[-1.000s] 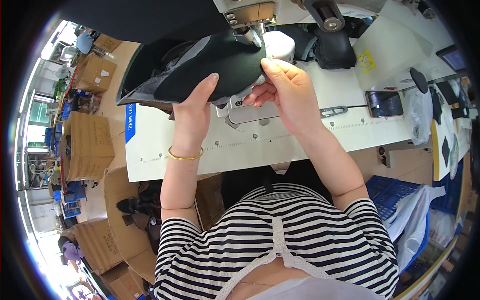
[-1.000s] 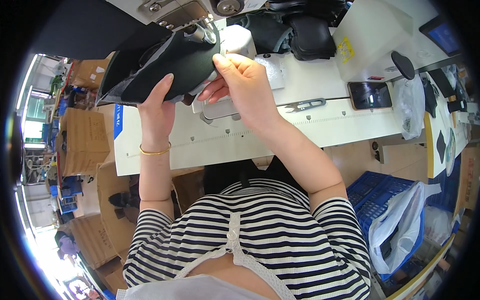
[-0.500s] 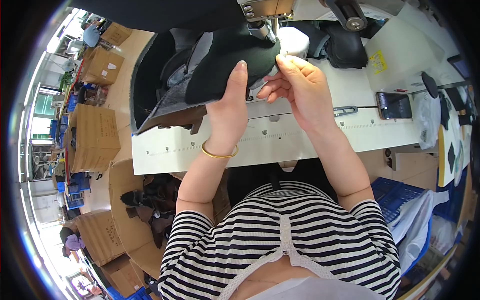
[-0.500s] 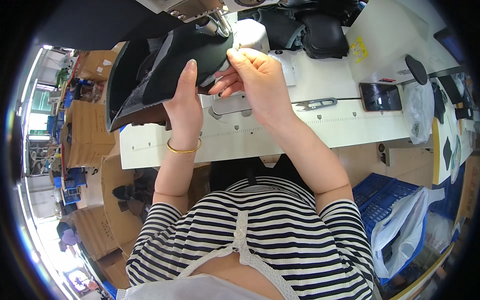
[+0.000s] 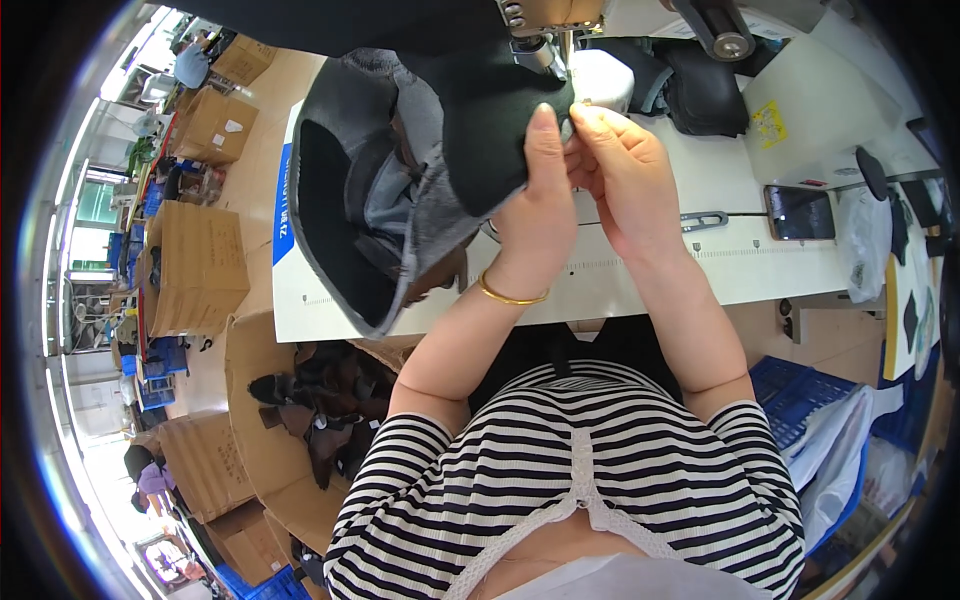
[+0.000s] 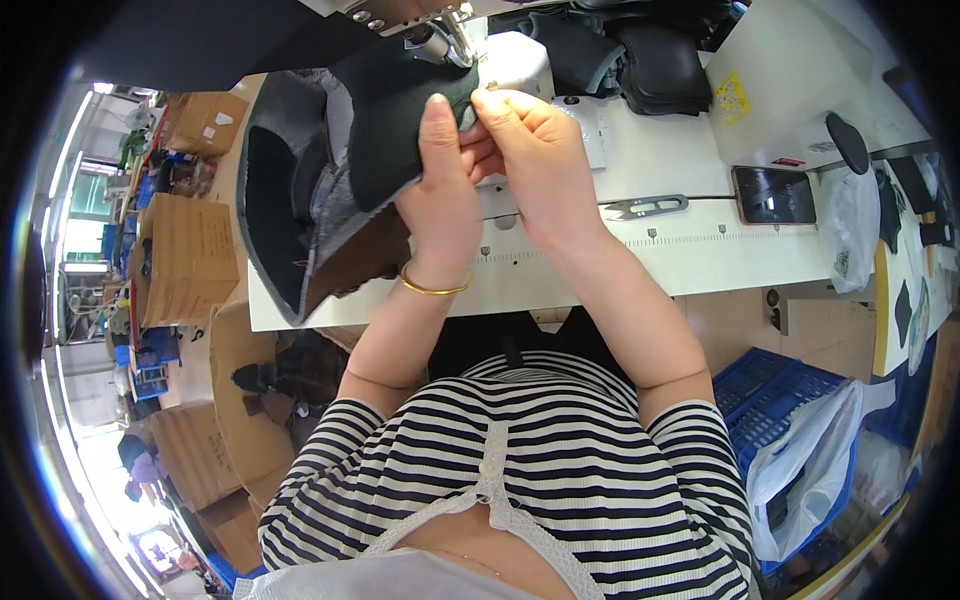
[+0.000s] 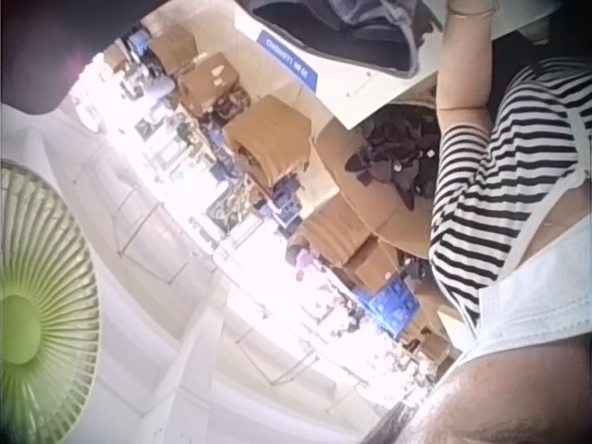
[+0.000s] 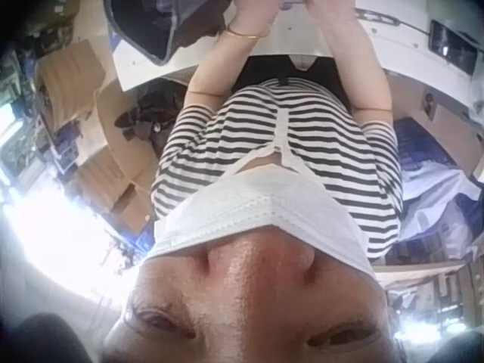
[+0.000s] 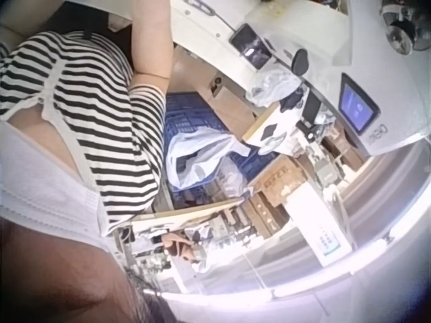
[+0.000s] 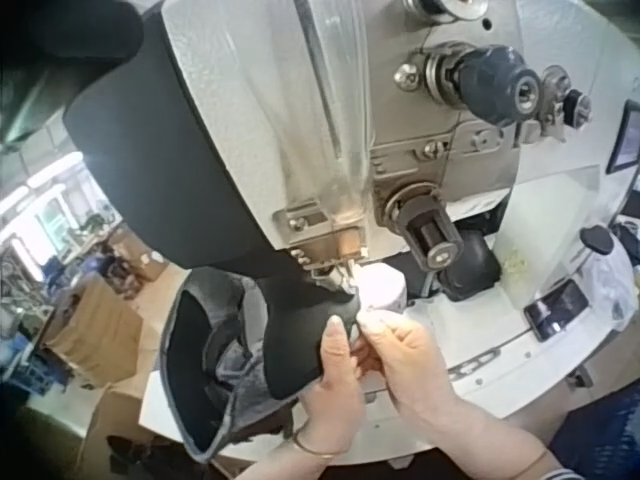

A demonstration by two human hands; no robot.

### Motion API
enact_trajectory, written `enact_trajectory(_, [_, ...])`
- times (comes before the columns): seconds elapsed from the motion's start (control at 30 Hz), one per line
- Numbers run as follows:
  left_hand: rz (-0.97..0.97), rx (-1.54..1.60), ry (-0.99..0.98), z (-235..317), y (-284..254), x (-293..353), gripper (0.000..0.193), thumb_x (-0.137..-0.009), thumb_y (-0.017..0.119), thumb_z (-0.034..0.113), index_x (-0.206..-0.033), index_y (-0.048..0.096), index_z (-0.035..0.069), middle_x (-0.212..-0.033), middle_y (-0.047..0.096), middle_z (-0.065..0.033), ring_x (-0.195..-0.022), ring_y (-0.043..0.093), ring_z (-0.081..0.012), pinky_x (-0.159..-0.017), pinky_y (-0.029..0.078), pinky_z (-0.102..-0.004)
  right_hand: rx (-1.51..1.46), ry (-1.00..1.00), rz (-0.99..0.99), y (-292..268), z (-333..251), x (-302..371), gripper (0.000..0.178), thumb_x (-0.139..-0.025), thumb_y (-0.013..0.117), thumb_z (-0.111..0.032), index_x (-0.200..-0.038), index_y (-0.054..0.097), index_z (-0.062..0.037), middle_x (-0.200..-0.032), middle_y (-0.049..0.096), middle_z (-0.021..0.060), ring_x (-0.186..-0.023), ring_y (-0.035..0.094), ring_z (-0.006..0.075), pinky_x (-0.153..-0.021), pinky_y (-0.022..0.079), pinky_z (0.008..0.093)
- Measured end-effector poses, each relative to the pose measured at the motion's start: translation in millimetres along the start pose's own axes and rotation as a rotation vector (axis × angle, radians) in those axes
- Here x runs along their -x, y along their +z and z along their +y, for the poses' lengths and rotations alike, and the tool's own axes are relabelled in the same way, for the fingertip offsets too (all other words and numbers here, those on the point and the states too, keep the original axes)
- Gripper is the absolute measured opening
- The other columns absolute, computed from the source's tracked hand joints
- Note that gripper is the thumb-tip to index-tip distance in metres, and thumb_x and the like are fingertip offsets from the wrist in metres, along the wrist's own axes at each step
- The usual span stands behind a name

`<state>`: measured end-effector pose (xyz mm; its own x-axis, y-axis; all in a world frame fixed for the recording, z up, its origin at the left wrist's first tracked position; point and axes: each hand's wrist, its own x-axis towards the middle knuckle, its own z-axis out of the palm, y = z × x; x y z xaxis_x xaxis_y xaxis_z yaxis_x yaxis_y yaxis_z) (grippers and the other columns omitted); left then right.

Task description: Stitching together leather boot uppers and internal components using an industrial sewing machine.

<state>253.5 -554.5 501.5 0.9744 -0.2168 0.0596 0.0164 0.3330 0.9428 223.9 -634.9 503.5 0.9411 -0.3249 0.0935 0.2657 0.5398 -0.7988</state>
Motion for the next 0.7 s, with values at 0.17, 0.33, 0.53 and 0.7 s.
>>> enact_trajectory(0.17, [-0.098, -0.287, 0.267, -13.7, -8.2, 11.8, 0.032, -0.093, 0.055, 0.023, -0.113, 0.053, -0.003, -0.103, 0.061, -0.0111, -0.093, 0.058, -0.02, -0.083, 0.044, -0.0326, 0.034, -0.014, 0.039, -2.0, 1.7, 1.3, 0.025, -0.096, 0.05, -0.02, -0.087, 0.062, -0.0005, -0.074, 0.064, 0.0057, -0.06, 0.059, 0.0095, -0.055, 0.046, 0.0218])
enact_trajectory(0.33, [-1.077, -0.764, -0.06, 52.6, -73.6, 67.8, 0.069, -0.084, 0.065, 0.013, -0.141, 0.029, -0.001, -0.133, 0.046, -0.023, -0.12, 0.048, -0.0352, -0.102, 0.036, -0.0386, 0.166, -0.056, 0.02, -13.1, -4.1, 5.4, 0.029, -0.097, 0.046, -0.023, -0.092, 0.061, 0.0013, -0.082, 0.067, 0.01, -0.063, 0.061, 0.0105, -0.056, 0.047, 0.0213])
enact_trajectory(0.53, [-0.259, 0.022, 0.585, 138.5, -158.7, -10.2, 0.037, -0.095, 0.045, 0.02, -0.121, 0.051, -0.005, -0.126, 0.053, -0.02, -0.113, 0.054, -0.0349, -0.101, 0.04, -0.0395, 0.228, 0.04, -0.12, 7.5, 2.7, 12.7, 0.037, -0.098, 0.043, -0.031, -0.097, 0.059, 0.002, -0.083, 0.067, 0.0127, -0.067, 0.065, 0.0169, -0.058, 0.05, 0.0234])
enact_trajectory(0.7, [-0.194, -0.222, -0.099, 80.9, -213.8, -138.8, 0.043, -0.096, 0.05, 0.031, -0.119, 0.056, -0.005, -0.115, 0.062, -0.0119, -0.11, 0.056, -0.0193, -0.097, 0.04, -0.0295, 0.117, 0.071, -0.091, 32.1, 3.9, 11.4, 0.03, -0.093, 0.055, -0.026, -0.091, 0.057, 0.0035, -0.08, 0.066, 0.0114, -0.063, 0.064, 0.0163, -0.058, 0.054, 0.0266])
